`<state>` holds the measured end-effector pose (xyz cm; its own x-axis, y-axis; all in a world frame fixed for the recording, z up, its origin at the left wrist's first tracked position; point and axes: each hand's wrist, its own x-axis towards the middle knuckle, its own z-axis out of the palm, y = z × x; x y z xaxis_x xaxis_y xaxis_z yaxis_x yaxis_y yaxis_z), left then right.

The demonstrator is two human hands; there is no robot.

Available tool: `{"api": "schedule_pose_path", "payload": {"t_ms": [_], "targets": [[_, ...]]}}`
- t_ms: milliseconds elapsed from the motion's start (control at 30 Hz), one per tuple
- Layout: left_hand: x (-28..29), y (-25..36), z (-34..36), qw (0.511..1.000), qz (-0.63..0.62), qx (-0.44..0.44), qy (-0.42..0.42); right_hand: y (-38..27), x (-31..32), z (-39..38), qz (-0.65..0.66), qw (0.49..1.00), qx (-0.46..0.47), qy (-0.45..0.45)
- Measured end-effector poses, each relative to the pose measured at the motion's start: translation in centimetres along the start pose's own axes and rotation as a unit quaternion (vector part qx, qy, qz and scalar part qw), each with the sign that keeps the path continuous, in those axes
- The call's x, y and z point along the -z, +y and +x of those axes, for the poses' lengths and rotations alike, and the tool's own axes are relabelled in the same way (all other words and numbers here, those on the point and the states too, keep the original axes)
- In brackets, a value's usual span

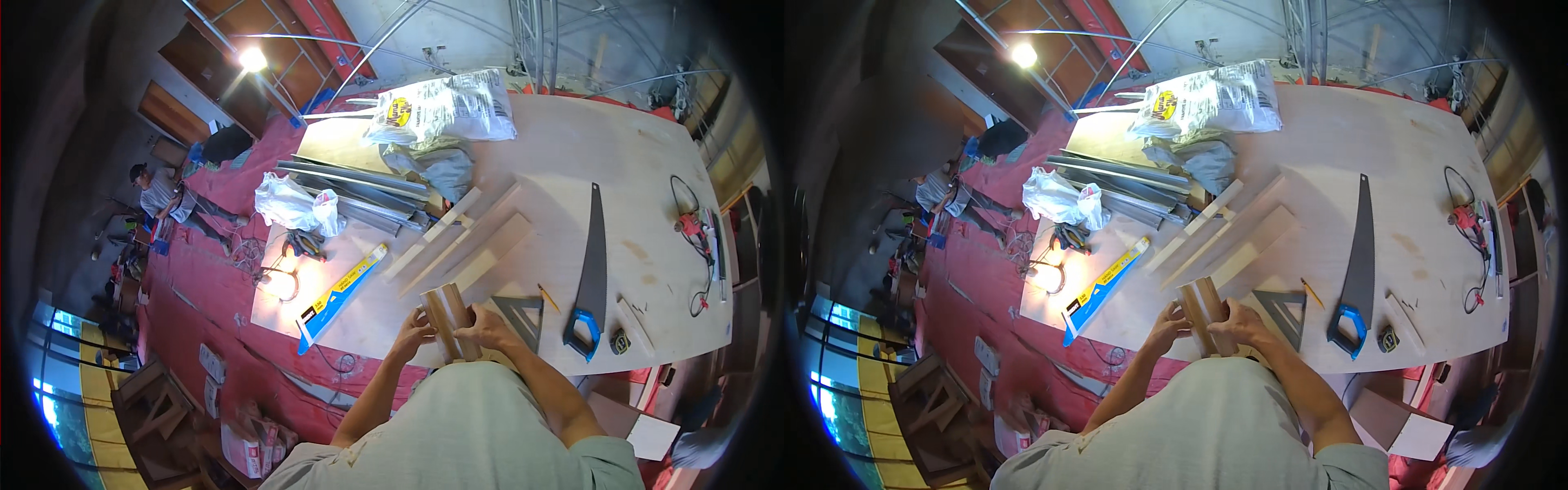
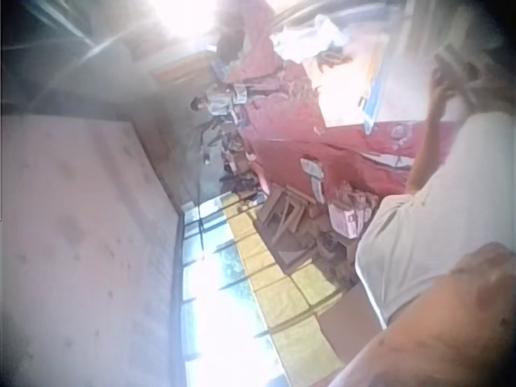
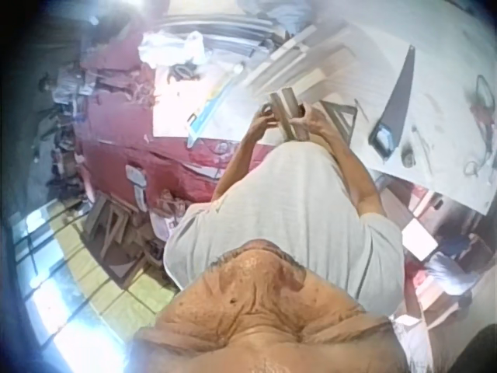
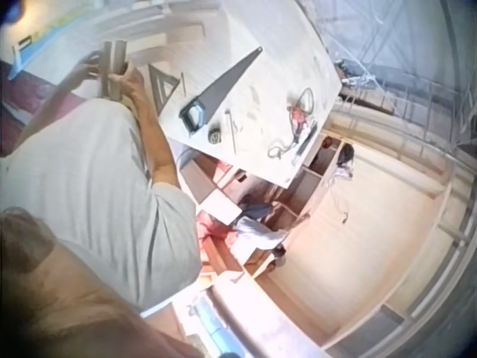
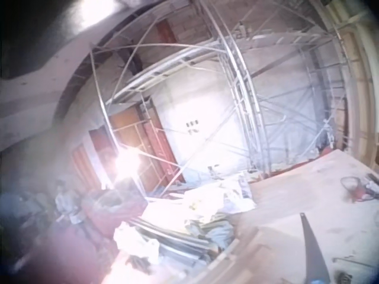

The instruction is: The person measures and marks wooden pieces using a pencil and a triangle ruler, cuts a wooden piece with a hand saw, and fits the pieces together by hand.

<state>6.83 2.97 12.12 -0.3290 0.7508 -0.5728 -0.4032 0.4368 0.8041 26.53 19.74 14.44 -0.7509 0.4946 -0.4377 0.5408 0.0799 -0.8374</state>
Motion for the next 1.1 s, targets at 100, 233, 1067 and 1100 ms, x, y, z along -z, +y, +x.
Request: {"api": "schedule_pose_path", "payload": {"t_ms": [100,233,1067,1100], "targets": [[1.2,-1.6,0.6,0.999,-0.041,-0.008,-0.020,-0.9,0.3,0.3,-0.039,0.999,-0.004,-0.002],[2.2,-4.4,1.1,0.998,-0.059,0.021,-0.014,2.7,-1.7,2.3,-0.022,0.999,0.046,0.001],[6.0,-10.3,2.8,0.908,-0.370,-0.154,0.121,-2.9,-2.1,2.1,0.056,0.998,0.029,-0.010],[5.9,-7.1,1.5,0.902,-0.396,-0.149,0.083,-4.4,-1.2,1.1,0.082,0.996,0.035,0.001]]}}
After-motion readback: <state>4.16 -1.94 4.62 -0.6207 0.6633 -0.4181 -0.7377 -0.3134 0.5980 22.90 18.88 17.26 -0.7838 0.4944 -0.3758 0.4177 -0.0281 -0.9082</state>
